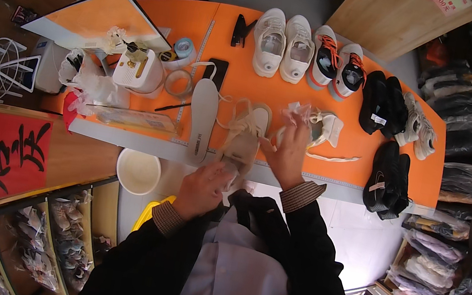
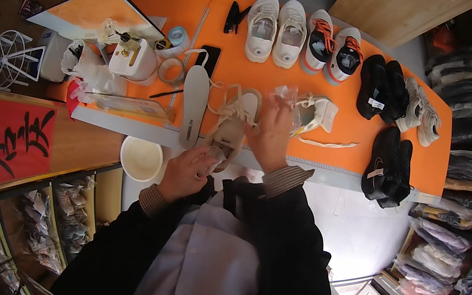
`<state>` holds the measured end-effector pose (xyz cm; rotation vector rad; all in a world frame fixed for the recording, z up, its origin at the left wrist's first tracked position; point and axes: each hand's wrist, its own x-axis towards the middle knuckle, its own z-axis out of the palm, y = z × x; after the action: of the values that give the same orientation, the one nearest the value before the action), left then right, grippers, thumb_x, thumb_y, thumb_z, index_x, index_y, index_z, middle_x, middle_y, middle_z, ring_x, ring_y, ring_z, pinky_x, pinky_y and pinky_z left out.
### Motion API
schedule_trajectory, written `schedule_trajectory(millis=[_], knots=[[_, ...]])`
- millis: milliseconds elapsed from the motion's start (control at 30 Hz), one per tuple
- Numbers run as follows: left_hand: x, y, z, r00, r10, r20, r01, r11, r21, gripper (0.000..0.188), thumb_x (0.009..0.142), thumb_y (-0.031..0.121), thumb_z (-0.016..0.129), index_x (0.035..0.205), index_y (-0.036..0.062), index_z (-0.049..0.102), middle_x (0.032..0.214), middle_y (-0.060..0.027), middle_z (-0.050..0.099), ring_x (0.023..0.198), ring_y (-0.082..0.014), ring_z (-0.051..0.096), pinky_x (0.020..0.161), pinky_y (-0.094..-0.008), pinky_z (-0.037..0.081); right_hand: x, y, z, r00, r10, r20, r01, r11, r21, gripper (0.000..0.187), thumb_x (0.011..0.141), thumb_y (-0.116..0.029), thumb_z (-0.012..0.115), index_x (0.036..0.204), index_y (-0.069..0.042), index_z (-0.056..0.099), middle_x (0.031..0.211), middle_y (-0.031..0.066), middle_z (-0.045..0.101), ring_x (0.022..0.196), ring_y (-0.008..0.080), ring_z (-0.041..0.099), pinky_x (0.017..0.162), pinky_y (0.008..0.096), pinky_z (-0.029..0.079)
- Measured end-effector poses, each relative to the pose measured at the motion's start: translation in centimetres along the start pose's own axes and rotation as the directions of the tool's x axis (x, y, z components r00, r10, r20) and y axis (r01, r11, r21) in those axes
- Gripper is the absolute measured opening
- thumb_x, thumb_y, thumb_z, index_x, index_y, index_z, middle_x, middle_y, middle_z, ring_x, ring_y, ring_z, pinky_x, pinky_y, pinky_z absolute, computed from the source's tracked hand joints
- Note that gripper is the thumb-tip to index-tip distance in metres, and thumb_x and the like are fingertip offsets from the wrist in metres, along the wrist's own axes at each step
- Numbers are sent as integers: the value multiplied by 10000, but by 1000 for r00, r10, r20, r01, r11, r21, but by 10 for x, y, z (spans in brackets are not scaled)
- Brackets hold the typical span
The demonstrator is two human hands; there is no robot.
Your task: The person laces a white sneaker on an orange workbench. They thread the laces through the eyelets, pull them tight, and tie a knot. The person briefly walks to a nearby box to retrieve a plastic bag before returning to finish the shoe.
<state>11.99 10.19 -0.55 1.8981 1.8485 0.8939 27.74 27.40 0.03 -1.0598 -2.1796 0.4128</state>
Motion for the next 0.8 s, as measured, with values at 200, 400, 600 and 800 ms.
schedule_trajectory(millis=[200,400,600,800], knots=[[1,-2,13,982,15,187,-36,993,109,436,620,35,672,1044,133,635,1142,-93,566,969,-285,601,758,-364,532,-51,-1,76,896,-143,420,269,929,-256,292,669,-131,663,929,-9,613,1203,183,462,1115,356,435,936,447,376],[9,-11,28,981,55,188,-77,991,111,404,661,58,681,1056,120,625,1146,-129,533,1037,-311,562,788,-377,522,-47,16,87,889,-57,454,132,982,-136,196,735,-101,572,903,-5,599,985,193,557,1005,357,524,881,430,425],[36,-23,55,962,272,16,-272,953,137,311,719,73,631,1028,54,608,1104,-130,540,969,-300,562,743,-381,512,-30,22,70,985,132,106,-163,915,370,156,744,-22,587,900,-26,589,886,186,589,841,382,569,741,421,471],[50,-33,79,974,-39,221,24,997,71,299,738,154,632,1002,17,596,1025,-154,601,998,-325,568,847,-421,465,-42,6,56,990,-6,138,-40,945,325,188,683,12,572,868,-21,566,870,168,587,839,376,550,738,439,452]])
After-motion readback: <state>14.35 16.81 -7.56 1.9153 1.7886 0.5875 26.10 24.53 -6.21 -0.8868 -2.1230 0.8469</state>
